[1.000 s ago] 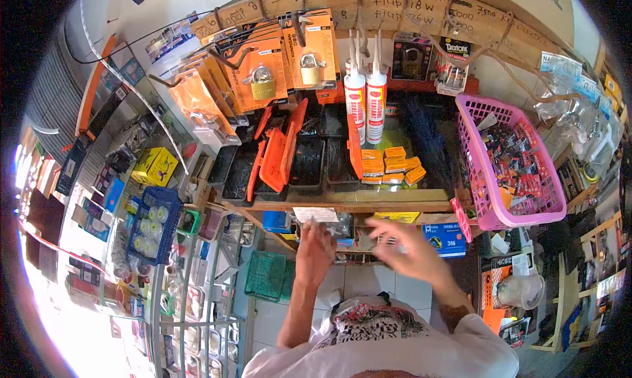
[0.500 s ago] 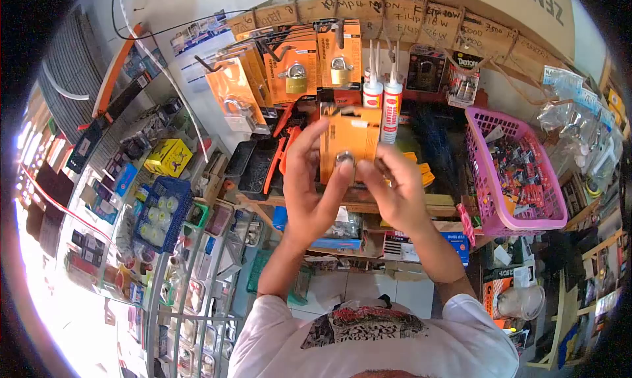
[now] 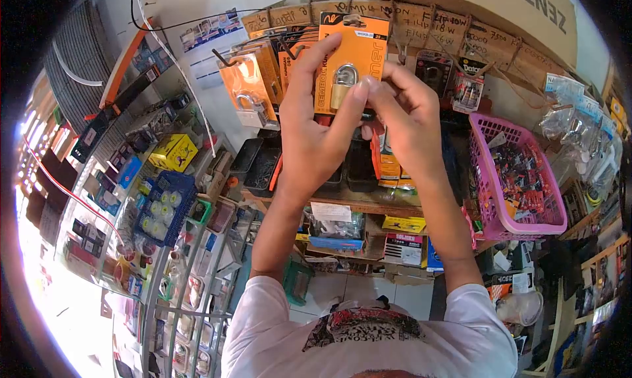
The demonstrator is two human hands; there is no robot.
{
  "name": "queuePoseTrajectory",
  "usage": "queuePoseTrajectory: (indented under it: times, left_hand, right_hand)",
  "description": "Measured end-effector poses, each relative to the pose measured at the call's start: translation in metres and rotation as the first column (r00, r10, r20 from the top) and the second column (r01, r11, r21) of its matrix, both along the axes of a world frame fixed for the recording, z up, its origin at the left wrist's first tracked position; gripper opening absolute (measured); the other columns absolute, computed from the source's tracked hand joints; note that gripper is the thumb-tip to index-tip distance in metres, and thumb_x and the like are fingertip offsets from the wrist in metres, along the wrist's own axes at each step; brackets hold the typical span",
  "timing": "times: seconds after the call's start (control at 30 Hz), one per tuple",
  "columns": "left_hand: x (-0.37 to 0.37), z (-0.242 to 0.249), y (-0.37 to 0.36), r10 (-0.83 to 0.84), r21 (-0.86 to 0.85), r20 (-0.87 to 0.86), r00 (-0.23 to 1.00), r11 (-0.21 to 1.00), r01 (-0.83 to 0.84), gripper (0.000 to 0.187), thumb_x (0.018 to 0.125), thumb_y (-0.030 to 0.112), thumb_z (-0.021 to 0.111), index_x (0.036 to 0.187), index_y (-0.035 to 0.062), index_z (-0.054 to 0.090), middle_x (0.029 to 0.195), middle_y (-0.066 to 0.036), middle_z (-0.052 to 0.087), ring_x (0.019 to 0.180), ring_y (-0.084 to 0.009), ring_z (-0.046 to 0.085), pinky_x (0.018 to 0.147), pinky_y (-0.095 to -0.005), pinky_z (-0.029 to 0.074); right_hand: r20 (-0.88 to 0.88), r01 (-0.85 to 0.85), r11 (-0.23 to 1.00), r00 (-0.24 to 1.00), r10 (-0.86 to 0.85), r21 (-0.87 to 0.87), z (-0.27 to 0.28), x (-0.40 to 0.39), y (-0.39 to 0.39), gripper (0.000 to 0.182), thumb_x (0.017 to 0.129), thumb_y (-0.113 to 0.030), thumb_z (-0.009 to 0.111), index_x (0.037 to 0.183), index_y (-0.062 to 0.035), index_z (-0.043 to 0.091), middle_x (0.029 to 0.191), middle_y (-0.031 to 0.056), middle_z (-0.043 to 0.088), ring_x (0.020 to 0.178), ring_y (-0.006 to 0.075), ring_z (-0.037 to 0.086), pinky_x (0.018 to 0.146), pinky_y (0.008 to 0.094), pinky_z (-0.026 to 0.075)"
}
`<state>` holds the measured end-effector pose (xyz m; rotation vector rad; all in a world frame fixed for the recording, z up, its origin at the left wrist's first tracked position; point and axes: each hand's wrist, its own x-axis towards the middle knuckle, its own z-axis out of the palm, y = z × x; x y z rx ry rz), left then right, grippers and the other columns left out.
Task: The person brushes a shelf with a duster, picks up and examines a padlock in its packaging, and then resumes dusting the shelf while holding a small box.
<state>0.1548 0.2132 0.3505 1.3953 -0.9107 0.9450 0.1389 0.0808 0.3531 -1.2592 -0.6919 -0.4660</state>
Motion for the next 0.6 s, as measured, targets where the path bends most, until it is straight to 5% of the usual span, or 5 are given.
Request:
queuePoseTrajectory:
  times: [0.1, 0.3, 0.37, 0.53, 0.6]
  left_hand:
    - [0.002, -0.005, 0.004, 0.106, 0.104, 0.057, 0.993, 0.988, -0.111, 0.054, 0.090, 0.013, 0.068, 0.137, -0.0040, 0.047, 0.130, -0.019, 0.056, 0.115, -0.0233, 0.059, 0.099, -0.0345, 0.046]
    - [0.012, -0.022, 0.004, 0.075, 0.228, -0.180, 0.981, 0.973, -0.033, 0.059, 0.091, 0.019, 0.066, 0.140, -0.0046, 0.044, 0.137, -0.021, 0.053, 0.122, -0.0259, 0.055, 0.099, -0.0340, 0.046]
    - [0.021, -0.028, 0.005, 0.167, 0.304, -0.069, 0.984, 0.943, -0.139, 0.062, 0.092, 0.021, 0.065, 0.143, -0.0051, 0.041, 0.141, -0.021, 0.050, 0.124, -0.0240, 0.052, 0.098, -0.0333, 0.046]
    - [0.017, -0.023, -0.013, 0.132, 0.293, -0.236, 0.963, 0.954, -0.059, 0.064, 0.095, 0.018, 0.062, 0.150, -0.0006, 0.034, 0.145, -0.016, 0.049, 0.103, -0.0142, 0.062, 0.081, -0.0247, 0.052]
    - [0.032, -0.026, -0.017, 0.050, 0.232, -0.258, 0.965, 0.973, 0.011, 0.062, 0.097, 0.017, 0.059, 0.150, 0.0003, 0.034, 0.148, -0.017, 0.045, 0.125, -0.0221, 0.053, 0.102, -0.0311, 0.044]
  right_hand:
    - [-0.043, -0.005, 1.000, 0.999, 0.005, -0.006, -0.005, -0.001, -0.003, 0.014, 0.099, -0.014, 0.059, 0.095, -0.0008, 0.061, 0.071, -0.0018, 0.061, 0.057, 0.0015, 0.052, 0.048, 0.0198, 0.042]
    - [-0.134, 0.015, 1.000, 0.991, -0.014, 0.004, -0.025, 0.023, -0.005, 0.015, 0.098, -0.015, 0.061, 0.092, -0.0020, 0.061, 0.067, -0.0011, 0.060, 0.053, 0.0032, 0.052, 0.047, 0.0202, 0.041]
    - [-0.100, 0.026, 1.000, 0.995, -0.025, 0.005, -0.035, 0.042, -0.010, 0.015, 0.098, -0.016, 0.060, 0.092, -0.0028, 0.062, 0.065, -0.0007, 0.059, 0.052, 0.0035, 0.052, 0.047, 0.0201, 0.040]
    - [-0.098, 0.224, 0.968, 0.967, -0.235, -0.112, -0.049, 0.044, -0.016, 0.041, 0.091, -0.013, 0.063, 0.126, 0.0041, 0.052, 0.087, 0.0075, 0.066, 0.077, 0.0150, 0.063, 0.069, 0.0283, 0.051]
    - [0.017, 0.280, 0.943, 0.959, -0.281, -0.179, -0.064, 0.036, -0.023, 0.048, 0.091, -0.016, 0.064, 0.131, 0.0033, 0.047, 0.092, 0.0108, 0.065, 0.079, 0.0155, 0.063, 0.071, 0.0292, 0.051]
